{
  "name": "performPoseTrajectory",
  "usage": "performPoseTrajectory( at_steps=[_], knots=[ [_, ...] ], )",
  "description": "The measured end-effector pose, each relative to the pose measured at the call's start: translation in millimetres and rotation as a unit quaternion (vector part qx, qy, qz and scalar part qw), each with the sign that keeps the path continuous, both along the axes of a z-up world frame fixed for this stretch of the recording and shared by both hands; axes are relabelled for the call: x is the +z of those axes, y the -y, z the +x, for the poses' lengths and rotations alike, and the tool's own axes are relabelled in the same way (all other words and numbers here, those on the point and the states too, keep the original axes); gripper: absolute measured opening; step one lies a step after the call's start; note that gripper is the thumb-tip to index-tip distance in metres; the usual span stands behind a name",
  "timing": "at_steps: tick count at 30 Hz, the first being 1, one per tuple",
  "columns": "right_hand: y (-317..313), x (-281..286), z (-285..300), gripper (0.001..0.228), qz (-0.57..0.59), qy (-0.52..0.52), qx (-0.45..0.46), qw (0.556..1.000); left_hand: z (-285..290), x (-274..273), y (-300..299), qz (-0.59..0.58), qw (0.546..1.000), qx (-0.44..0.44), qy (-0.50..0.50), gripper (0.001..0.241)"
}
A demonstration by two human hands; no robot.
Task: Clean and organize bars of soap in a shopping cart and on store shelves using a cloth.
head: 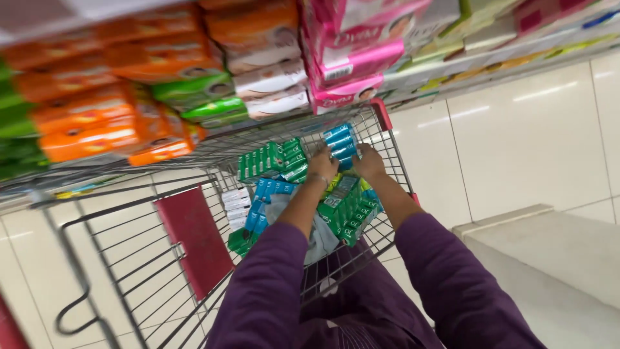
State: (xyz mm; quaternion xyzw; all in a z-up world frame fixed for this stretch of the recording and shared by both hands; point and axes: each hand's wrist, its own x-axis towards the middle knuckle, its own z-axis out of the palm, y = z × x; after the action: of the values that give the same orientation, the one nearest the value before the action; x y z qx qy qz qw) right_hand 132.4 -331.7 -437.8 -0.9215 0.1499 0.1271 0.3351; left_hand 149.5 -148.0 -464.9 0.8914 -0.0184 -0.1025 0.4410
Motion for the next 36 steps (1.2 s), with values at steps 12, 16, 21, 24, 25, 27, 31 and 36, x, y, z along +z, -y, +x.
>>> performPoseTrajectory(
  at_steps=[12,16,21,24,25,27,31,36],
  knots=[
    [7,-140,10,0.074,-0.02,-0.146,-0.001,0.989,43,-176,63,-0.19,0.864,0.122,-0.449,0.044],
    [4,-118,22,0.059,-0.051,-0.202,-0.023,0.978,43,-145,65,-0.116,0.882,0.129,-0.438,0.049],
    [3,-57,25,0.069,0.046,-0.164,-0.054,0.984,48,-81,48,-0.295,0.774,0.217,-0.516,0.074],
    [-1,-40,26,0.072,0.076,-0.168,-0.094,0.978,41,-96,43,-0.312,0.782,0.22,-0.492,0.075],
    [-5,-28,27,0.072,0.077,-0.166,-0.095,0.979,42,-118,42,-0.312,0.784,0.218,-0.491,0.075],
    [-9,-2,26,0.081,0.097,-0.159,-0.099,0.977,41,-161,43,-0.315,0.793,0.182,-0.488,0.071],
    [-18,44,22,0.077,0.314,-0.129,-0.183,0.923,68,-88,17,-0.302,0.786,0.143,-0.521,0.068],
    [-40,115,9,0.056,0.395,-0.083,-0.205,0.892,73,82,-37,-0.233,0.787,0.079,-0.565,0.054]
  ],
)
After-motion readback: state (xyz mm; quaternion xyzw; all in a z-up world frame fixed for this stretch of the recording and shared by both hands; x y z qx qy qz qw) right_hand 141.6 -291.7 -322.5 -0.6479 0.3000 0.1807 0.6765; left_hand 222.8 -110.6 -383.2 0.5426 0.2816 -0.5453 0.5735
